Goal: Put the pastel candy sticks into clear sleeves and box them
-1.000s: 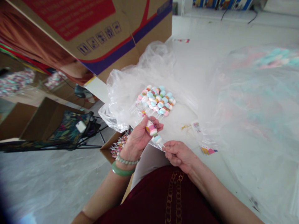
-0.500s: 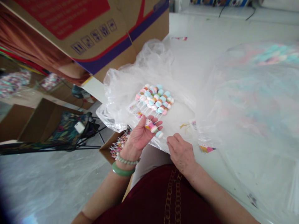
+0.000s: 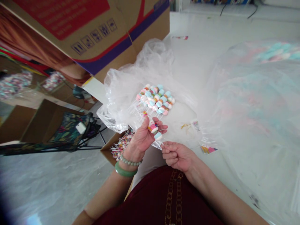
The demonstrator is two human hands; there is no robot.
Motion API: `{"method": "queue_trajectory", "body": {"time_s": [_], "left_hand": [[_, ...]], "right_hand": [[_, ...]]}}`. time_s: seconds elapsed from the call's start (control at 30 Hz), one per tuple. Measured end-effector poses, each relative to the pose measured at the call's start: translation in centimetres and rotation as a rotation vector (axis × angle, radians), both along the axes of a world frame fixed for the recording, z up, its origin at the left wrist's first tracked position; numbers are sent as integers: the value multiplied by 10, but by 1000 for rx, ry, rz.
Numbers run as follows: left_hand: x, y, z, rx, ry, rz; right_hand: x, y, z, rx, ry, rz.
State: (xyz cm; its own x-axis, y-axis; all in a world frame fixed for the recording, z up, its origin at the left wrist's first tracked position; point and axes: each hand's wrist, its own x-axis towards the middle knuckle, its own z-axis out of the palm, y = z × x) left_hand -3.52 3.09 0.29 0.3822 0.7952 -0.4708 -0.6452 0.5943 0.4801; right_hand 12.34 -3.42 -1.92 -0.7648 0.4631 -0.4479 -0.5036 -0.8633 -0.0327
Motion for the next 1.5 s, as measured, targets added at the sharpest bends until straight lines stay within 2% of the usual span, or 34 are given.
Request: {"method": "queue_trajectory", "body": {"time_s": [0.1, 0.27, 0.33, 0.47, 0.57, 0.73, 0.8, 0.93, 1.03, 1.13, 1.3, 1.4, 1.5], "left_hand": [[3, -2, 0, 2, -6, -17], [4, -2, -5, 86, 97, 26], [2, 0, -6, 77, 150, 79], [-5, 9, -3, 30, 147, 217], [-7, 14, 1, 17, 128, 233], [4, 10, 5, 57, 201, 262], [9, 7, 7, 67, 206, 256], [13, 5, 7, 38, 183, 197], [7, 10, 3, -33, 123, 135], [2, 14, -1, -42, 129, 160], [2, 11, -2, 57, 188, 148], [3, 8, -2, 96, 158, 109], [1, 9, -2, 64, 134, 70]], "right_hand": [[-7, 0, 0, 6, -29, -46], [-16, 0, 10, 294, -629, -328], [-16, 0, 13, 398, -786, -385], [-11, -1, 13, 472, -853, -300], [-9, 0, 11, 501, -942, -241], [-11, 1, 10, 824, -1295, -251], [-12, -1, 10, 798, -1237, -261], [-12, -4, 8, 391, -648, -209], [-5, -3, 6, 243, -331, -169], [2, 1, 5, 184, -296, -190], [9, 6, 2, 175, -315, -185], [14, 6, 0, 163, -157, -95], [17, 5, -3, 168, -30, 1]]}}
